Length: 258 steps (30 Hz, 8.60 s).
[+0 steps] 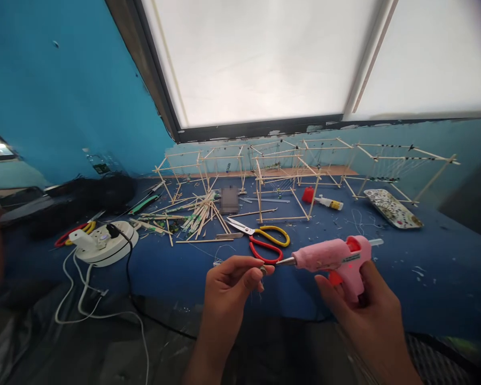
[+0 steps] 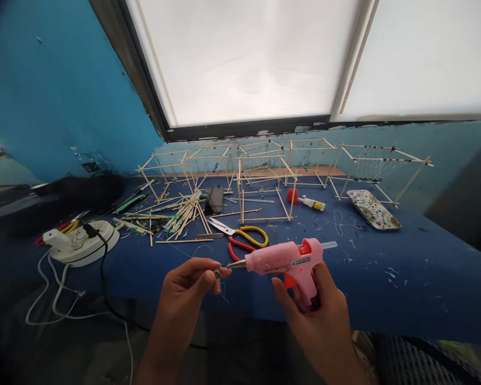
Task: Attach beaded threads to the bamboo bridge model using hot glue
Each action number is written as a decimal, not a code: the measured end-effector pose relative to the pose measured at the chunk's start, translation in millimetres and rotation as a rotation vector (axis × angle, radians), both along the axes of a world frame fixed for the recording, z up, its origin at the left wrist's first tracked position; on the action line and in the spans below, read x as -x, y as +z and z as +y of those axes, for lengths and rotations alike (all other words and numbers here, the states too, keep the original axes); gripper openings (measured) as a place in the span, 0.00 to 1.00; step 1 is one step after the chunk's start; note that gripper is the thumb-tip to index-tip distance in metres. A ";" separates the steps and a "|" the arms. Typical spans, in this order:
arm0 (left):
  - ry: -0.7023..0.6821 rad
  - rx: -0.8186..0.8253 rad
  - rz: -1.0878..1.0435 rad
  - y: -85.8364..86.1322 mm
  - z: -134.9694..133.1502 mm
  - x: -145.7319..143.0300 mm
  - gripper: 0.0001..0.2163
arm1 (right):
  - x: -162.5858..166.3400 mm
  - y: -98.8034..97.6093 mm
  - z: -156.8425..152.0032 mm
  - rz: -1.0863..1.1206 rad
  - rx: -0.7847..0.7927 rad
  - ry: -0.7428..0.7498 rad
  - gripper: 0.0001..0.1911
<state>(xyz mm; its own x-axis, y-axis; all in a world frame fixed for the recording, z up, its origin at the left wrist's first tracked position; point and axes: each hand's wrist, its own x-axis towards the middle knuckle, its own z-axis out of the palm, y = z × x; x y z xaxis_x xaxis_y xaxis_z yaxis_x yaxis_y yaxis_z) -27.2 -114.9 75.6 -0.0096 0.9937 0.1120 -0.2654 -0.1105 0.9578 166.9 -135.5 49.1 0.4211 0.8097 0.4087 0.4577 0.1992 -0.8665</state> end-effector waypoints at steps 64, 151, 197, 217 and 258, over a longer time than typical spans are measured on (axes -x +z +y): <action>0.055 0.004 -0.096 -4.9 -7.5 -4.6 0.09 | -6.2 -7.3 -5.6 -0.179 0.017 0.106 0.13; 0.201 -0.050 -0.006 -13.5 -2.7 -13.0 0.09 | -15.3 -25.4 -6.0 0.915 0.396 0.769 0.25; 0.134 0.019 0.058 -11.3 7.0 -8.8 0.09 | -81.7 -40.6 52.7 -0.911 0.478 -0.384 0.31; 0.103 0.202 -0.344 -42.2 6.6 -57.3 0.17 | 19.4 -26.9 10.5 0.042 -0.227 0.306 0.08; -0.046 0.167 -0.179 -41.4 -1.2 -53.5 0.12 | 13.0 -20.8 11.7 0.278 -0.090 0.392 0.04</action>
<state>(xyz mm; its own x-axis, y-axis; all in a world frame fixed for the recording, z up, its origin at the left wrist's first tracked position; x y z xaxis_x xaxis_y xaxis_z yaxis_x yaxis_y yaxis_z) 26.3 -116.1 34.2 0.0315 0.9981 -0.0532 -0.4336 0.0616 0.8990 154.0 -123.8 28.3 0.1942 0.8958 0.3999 0.0870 0.3903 -0.9166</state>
